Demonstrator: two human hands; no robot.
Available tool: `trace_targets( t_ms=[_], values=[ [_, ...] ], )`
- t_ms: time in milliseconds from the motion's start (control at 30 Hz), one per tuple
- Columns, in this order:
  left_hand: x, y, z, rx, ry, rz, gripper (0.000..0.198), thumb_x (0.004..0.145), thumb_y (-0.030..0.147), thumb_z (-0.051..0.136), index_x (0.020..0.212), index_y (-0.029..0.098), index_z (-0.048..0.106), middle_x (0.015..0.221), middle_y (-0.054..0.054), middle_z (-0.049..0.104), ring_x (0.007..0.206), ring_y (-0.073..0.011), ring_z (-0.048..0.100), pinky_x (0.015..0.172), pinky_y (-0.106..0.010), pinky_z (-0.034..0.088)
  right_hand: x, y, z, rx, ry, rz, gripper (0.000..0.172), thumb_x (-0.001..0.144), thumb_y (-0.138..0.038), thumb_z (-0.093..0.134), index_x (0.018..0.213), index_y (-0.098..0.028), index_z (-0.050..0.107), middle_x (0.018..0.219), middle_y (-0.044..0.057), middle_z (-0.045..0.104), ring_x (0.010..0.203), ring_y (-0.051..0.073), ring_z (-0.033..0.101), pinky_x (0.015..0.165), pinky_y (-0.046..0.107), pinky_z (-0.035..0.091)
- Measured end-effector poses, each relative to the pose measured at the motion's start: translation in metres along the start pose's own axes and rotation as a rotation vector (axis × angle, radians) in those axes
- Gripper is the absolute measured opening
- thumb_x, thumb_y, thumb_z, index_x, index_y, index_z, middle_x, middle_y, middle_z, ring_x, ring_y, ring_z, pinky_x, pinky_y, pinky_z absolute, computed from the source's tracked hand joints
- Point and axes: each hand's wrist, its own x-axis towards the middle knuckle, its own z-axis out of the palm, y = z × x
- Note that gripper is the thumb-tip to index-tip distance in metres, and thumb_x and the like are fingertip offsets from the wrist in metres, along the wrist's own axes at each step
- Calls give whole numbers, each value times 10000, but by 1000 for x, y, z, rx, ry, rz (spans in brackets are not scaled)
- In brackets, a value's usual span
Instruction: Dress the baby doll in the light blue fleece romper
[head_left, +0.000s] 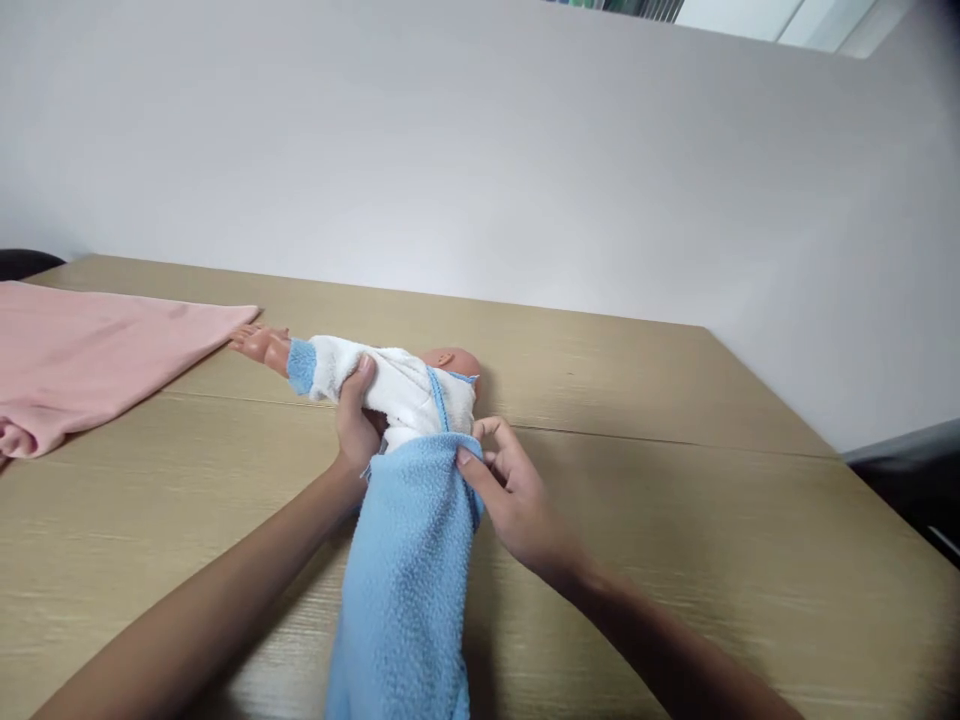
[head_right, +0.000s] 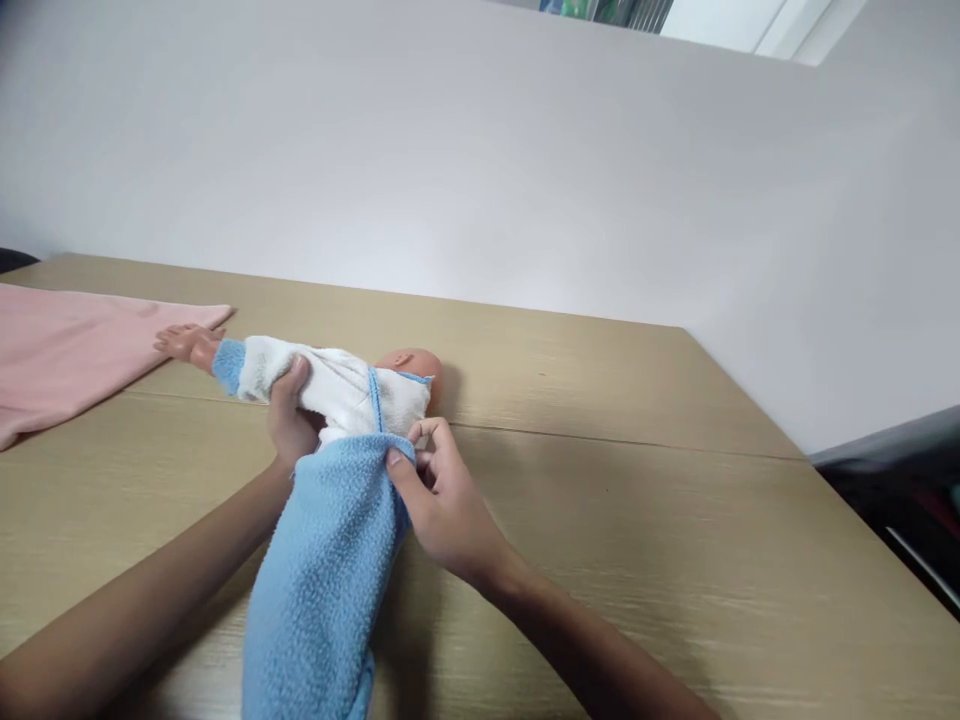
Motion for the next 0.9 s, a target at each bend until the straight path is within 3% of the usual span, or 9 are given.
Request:
trace_targets(
  t_ms=[67, 133, 233, 333, 500, 600, 700, 800, 900],
  values=[
    [0, 0, 0, 16, 11, 15, 142, 833, 334, 896, 910, 261, 803, 996, 46, 825, 1139, -233, 782, 970, -258, 645, -2, -3, 1, -90, 25, -39, 320, 1036, -469, 667, 1176, -296, 437, 887, -46, 606, 715, 141, 509, 643, 284, 426],
    [0, 0, 0, 17, -9, -43, 182, 834, 381, 888, 935, 255, 803, 999, 31, 828, 1115, -257, 794, 959, -290, 656, -8, -9, 3, -267, 101, -150, 393, 997, -385, 714, 1280, -305, 454, 1104, 16, 654, 945, 189, 618, 858, 366, 523],
    [-1, -2, -1, 7, -62, -135, 275, 832, 449, 864, 1001, 242, 799, 992, -4, 828, 1073, -287, 806, 932, -334, 666, -15, -23, 9, -574, 188, -342, 391, 980, -329, 699, 1345, -302, 560, 1330, 88, 591, 1256, 277, 579, 1105, 502, 472],
    [-2, -3, -2, -14, -94, -148, 276, 827, 440, 868, 1001, 241, 788, 949, -5, 817, 1021, -285, 809, 899, -338, 667, -11, -40, 16, -806, 194, -470, 277, 951, -371, 756, 1209, -281, 706, 1350, 104, 589, 1321, 326, 525, 1168, 545, 418],
    [-4, -2, -6, -85, -142, -204, 211, 842, 403, 877, 924, 243, 766, 870, 28, 775, 799, -191, 773, 823, -283, 653, 11, -59, 23, -800, -21, -534, 76, 997, -287, 761, 1027, -264, 696, 1144, 22, 739, 1168, 243, 622, 1100, 416, 459],
    [-6, 0, -6, -83, -158, -247, 233, 846, 416, 870, 907, 226, 749, 843, 23, 754, 756, -184, 753, 780, -277, 642, 20, -65, 27, -688, -86, -472, 75, 1073, -292, 662, 1009, -254, 669, 956, -26, 747, 915, 170, 678, 895, 316, 492],
    [-8, 1, -6, -108, -156, -289, 220, 854, 389, 864, 904, 214, 741, 840, 25, 747, 738, -173, 745, 771, -270, 633, 24, -64, 32, -697, -91, -391, 144, 1110, -308, 585, 998, -249, 654, 812, -49, 695, 739, 146, 644, 726, 290, 443],
    [-5, 0, -8, -138, -142, -311, 212, 822, 351, 888, 874, 214, 734, 792, 33, 736, 694, -162, 731, 783, -268, 638, 28, -58, 36, -824, -18, -348, 98, 1086, -318, 622, 1015, -255, 648, 793, -45, 707, 697, 163, 655, 661, 305, 402],
    [0, 0, -10, -132, -131, -294, 248, 786, 375, 891, 924, 228, 748, 810, 9, 765, 806, -231, 785, 825, -309, 661, 34, -46, 34, -976, 210, -458, 80, 1017, -298, 715, 1048, -263, 650, 801, -25, 707, 723, 203, 672, 675, 330, 403]
  ],
)
